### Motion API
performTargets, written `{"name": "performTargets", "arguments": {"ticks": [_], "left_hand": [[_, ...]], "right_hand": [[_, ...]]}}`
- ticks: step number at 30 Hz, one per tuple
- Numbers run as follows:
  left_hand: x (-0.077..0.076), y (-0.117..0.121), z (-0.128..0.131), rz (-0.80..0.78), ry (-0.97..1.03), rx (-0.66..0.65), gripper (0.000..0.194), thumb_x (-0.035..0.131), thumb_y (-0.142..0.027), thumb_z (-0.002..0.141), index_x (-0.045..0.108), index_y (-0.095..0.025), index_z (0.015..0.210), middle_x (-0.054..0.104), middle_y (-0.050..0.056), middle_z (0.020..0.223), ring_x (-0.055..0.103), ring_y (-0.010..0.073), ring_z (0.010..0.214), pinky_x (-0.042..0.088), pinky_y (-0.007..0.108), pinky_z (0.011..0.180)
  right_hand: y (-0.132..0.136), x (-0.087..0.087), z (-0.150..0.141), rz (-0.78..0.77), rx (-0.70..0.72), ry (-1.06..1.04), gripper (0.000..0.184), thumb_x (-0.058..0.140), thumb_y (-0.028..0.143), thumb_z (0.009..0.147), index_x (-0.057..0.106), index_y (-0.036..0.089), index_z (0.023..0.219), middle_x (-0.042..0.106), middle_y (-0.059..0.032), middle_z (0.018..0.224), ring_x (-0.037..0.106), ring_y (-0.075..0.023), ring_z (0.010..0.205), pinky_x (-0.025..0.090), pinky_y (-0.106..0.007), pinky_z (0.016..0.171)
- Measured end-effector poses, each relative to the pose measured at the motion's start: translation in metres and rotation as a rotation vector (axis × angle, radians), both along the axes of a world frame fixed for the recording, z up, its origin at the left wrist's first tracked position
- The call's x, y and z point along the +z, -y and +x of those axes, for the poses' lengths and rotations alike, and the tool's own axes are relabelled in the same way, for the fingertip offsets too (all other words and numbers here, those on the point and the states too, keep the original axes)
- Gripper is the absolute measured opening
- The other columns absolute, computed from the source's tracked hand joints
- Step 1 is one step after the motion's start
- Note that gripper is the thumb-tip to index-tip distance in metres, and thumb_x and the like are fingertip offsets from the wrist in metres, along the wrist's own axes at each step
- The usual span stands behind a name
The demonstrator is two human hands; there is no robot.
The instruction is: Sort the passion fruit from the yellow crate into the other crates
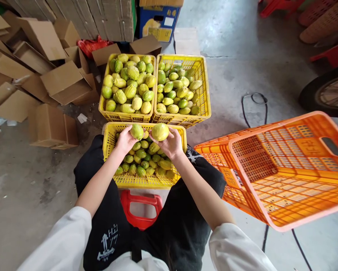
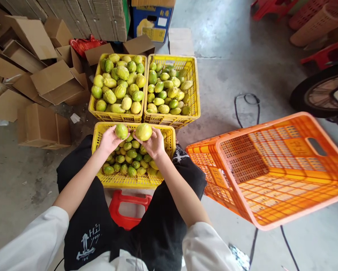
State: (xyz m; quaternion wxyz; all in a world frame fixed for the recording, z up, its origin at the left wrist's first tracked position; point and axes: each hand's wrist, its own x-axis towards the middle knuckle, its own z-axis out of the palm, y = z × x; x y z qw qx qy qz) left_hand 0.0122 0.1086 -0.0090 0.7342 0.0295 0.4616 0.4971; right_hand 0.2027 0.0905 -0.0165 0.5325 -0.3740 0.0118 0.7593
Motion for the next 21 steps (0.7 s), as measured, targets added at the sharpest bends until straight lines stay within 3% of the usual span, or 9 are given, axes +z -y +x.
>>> {"name": "performTargets", "arguments": {"ticks": [3,6,9,13,16,19,21], "left_hand": [[0.003,0.004,0.003,0.011,-0.018,-0.06,0.012,0.075,-0.027,0.091,0.065,-0.022,0.091,0.075,0.002,0.08,0.079,0.0211,0.083,0.063,0.029,0.073],[0.005,0.008,0.004,-0.03,-0.018,-0.135,0.014,0.076,-0.029,0.091,0.066,-0.02,0.089,0.069,0.0,0.072,0.071,0.0146,0.064,0.055,0.022,0.058],[0.004,0.01,0.003,-0.084,-0.021,-0.155,0.014,0.076,-0.028,0.088,0.066,-0.018,0.089,0.066,-0.001,0.071,0.069,0.0138,0.062,0.057,0.022,0.061],[-0.001,0.008,0.001,-0.152,-0.026,-0.142,0.01,0.071,-0.026,0.088,0.068,-0.017,0.092,0.07,0.003,0.076,0.078,0.0211,0.081,0.063,0.029,0.074],[-0.004,0.004,-0.003,-0.179,-0.022,-0.127,0.008,0.068,-0.025,0.089,0.067,-0.017,0.09,0.071,0.004,0.076,0.076,0.0194,0.076,0.062,0.026,0.069],[-0.005,0.0,-0.006,-0.178,-0.006,-0.058,0.011,0.067,-0.027,0.092,0.066,-0.017,0.087,0.07,0.004,0.074,0.07,0.0159,0.065,0.061,0.026,0.065],[-0.004,-0.001,-0.007,-0.142,0.012,0.032,0.015,0.062,-0.029,0.094,0.068,-0.017,0.088,0.071,0.006,0.075,0.072,0.018,0.069,0.063,0.028,0.069]], "right_hand": [[0.001,0.002,-0.001,-0.057,-0.047,0.024,0.024,0.075,0.044,0.087,0.069,0.027,0.102,0.076,-0.0034,0.091,0.075,-0.025,0.091,0.071,-0.039,0.083],[0.003,0.002,-0.001,-0.071,-0.118,0.007,0.026,0.072,0.051,0.089,0.07,0.028,0.102,0.073,-0.001,0.085,0.071,-0.0217,0.081,0.067,-0.033,0.072],[0.003,-0.002,0.0,-0.017,-0.178,0.005,0.03,0.069,0.052,0.088,0.071,0.03,0.108,0.073,0.0001,0.086,0.07,-0.0221,0.081,0.066,-0.036,0.074],[0.004,-0.005,-0.001,0.024,-0.182,-0.003,0.03,0.07,0.048,0.087,0.069,0.029,0.109,0.076,-0.0018,0.091,0.073,-0.0256,0.091,0.067,-0.043,0.083],[0.004,-0.003,-0.002,-0.008,-0.161,-0.023,0.028,0.073,0.045,0.086,0.067,0.028,0.107,0.076,-0.0028,0.092,0.076,-0.0286,0.1,0.068,-0.048,0.089],[0.003,-0.001,-0.002,-0.021,-0.132,-0.025,0.024,0.076,0.041,0.086,0.065,0.028,0.104,0.076,-0.0024,0.091,0.076,-0.03,0.106,0.068,-0.053,0.096],[0.0,-0.001,0.001,-0.022,-0.096,-0.013,0.022,0.077,0.038,0.085,0.063,0.029,0.1,0.076,-0.0014,0.091,0.077,-0.0302,0.107,0.068,-0.056,0.097]]}}
